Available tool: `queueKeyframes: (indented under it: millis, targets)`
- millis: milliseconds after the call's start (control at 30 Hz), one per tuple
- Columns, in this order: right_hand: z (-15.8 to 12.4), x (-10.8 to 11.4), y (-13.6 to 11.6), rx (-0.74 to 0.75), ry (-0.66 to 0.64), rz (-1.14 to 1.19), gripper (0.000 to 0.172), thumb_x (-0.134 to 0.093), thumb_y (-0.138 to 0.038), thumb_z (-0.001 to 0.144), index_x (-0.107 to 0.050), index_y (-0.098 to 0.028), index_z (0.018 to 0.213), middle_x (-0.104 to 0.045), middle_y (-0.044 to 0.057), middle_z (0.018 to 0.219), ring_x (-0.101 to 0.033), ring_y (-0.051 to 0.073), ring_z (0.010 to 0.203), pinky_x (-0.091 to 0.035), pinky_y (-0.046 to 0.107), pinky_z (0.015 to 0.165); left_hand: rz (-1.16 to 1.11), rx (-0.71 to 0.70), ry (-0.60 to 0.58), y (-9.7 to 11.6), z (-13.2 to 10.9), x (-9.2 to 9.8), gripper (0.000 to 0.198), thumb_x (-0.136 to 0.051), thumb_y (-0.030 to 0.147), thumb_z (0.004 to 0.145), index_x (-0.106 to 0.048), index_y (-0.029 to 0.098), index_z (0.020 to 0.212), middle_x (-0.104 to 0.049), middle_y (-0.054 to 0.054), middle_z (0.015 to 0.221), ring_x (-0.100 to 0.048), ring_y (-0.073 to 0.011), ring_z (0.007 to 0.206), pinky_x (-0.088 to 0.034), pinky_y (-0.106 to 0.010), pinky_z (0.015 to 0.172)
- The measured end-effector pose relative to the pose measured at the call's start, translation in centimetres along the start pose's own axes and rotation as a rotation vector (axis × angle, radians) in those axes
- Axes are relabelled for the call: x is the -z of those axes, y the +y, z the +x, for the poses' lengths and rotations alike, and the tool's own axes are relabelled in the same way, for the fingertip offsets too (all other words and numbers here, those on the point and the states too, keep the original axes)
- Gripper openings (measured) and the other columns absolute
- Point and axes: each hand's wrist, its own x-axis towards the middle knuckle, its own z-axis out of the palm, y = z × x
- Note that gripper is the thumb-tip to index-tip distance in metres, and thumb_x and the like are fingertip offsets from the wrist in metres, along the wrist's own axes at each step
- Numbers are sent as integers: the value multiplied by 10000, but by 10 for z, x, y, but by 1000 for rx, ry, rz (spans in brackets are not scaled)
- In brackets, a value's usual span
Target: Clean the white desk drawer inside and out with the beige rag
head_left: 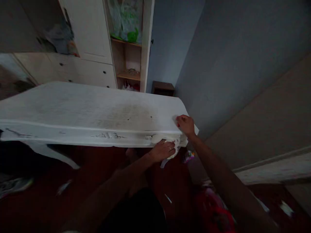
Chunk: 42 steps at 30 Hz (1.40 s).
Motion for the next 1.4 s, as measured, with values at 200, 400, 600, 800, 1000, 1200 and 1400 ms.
queueKeyframes:
  millis: [200, 400, 600, 800, 1000, 1200, 1400]
  targets:
    - [-3, -1, -3, -21, 25, -2, 288, -514, -346, 808, -585, -205, 566, -579, -26, 479, -514, 131, 489, -376, 261, 564, 37, 320, 10, 3, -41, 35, 182, -510, 188, 944, -644, 217, 1064, -676, -71, 1227, -590, -208, 1141, -422, -391, 955]
    - [-3, 0, -6, -42, 31, 21, 267, -524, -331, 795, -592, -205, 569, -584, -29, 474, -522, 136, 500, -395, 264, 580, -20, 532, 41, 14, -62, 60, 335, -562, 87, 813, -653, 228, 1102, -670, -96, 1183, -565, -267, 1127, -425, -459, 1005]
    - [-4, 0, -8, -31, 43, -3, 276, -512, -333, 795, -591, -204, 564, -584, -26, 482, -525, 138, 498, -398, 272, 598, 30, 1021, 81, -12, -122, 81, 390, -608, 136, 719, -674, 236, 1090, -652, -110, 1113, -558, -313, 1051, -475, -446, 897]
    - [-4, -1, -6, -30, 43, -55, 262, -521, -343, 784, -609, -203, 580, -592, -21, 491, -533, 146, 515, -386, 276, 601, 44, 1251, 173, -46, -176, 104, 442, -573, 141, 684, -642, 189, 1118, -626, -117, 1143, -530, -333, 1124, -458, -471, 983]
    - [-5, -2, -10, -27, 53, -103, 298, -515, -375, 792, -602, -200, 567, -580, -20, 485, -510, 139, 493, -375, 271, 579, -262, 1208, 243, -19, -136, 82, 512, -580, 90, 643, -628, 195, 1142, -581, -125, 1244, -515, -311, 1204, -441, -471, 1059]
    - [-6, -2, -12, -21, 57, -105, 297, -503, -366, 796, -585, -204, 561, -583, -16, 477, -530, 148, 505, -385, 271, 586, -614, 1207, 354, 39, -60, 44, 556, -579, 52, 633, -625, 209, 1165, -615, -95, 1195, -547, -274, 1180, -425, -481, 1087]
    - [-6, -3, -13, -21, 79, -110, 286, -493, -342, 797, -588, -204, 565, -565, -23, 457, -530, 146, 485, -383, 269, 579, -704, 828, 327, 62, 7, 30, 526, -619, 74, 670, -631, 242, 1167, -612, -77, 1219, -531, -255, 1189, -444, -433, 1061]
